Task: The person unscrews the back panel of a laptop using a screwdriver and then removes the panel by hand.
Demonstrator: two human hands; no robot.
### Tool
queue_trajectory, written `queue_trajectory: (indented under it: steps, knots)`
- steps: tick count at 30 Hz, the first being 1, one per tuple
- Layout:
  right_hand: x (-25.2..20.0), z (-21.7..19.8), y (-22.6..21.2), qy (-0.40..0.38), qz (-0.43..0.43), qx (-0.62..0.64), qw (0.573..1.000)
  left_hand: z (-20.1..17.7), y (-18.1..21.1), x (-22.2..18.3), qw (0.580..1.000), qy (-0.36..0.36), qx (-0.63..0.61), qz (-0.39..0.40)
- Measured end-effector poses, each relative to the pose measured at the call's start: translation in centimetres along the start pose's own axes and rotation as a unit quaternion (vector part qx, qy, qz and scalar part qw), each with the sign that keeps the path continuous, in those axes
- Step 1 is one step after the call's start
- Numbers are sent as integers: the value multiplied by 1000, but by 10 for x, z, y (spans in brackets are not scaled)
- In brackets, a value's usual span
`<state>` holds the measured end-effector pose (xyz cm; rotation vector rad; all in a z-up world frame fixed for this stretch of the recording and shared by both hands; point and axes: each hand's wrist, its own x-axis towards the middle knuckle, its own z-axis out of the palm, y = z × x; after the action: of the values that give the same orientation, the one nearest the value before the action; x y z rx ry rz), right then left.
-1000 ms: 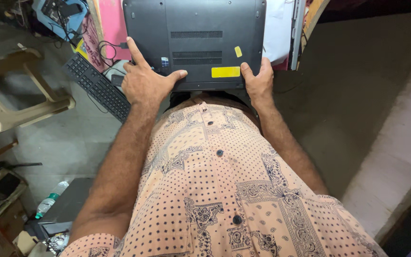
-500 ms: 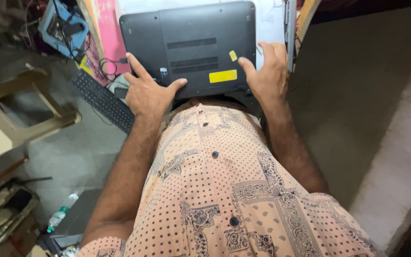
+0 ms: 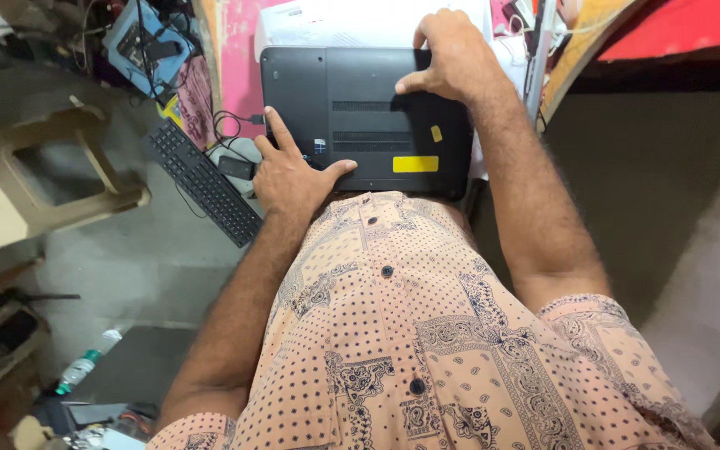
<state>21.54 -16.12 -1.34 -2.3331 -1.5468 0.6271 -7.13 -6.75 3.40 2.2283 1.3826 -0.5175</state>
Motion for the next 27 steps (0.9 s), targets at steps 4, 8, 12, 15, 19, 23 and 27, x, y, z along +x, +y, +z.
queue_trajectory:
  steps: [4,8,12,15,19,23,27]
  knots:
    - [6,-2,-3,-39,15,-9,999,3,-3,2,1000,-7,-16,0]
    - [12,3,-8,-54,49,-41,996,2,-5,4,1000,-2,-21,14]
    - [17,4,-4,-35,11,-67,997,-2,-6,5,999,-39,-27,-10]
    - [22,8,-1,-33,-18,-100,994,-1,-8,3,998,-44,-34,-4]
    - [28,9,6,-46,-26,-77,996,3,-10,9,998,-57,-24,2]
    - [22,8,10,-76,-12,18,997,15,-13,7,994,73,-49,67]
    - [9,17,2,-35,-57,60,996,24,-4,-1,995,50,-65,50]
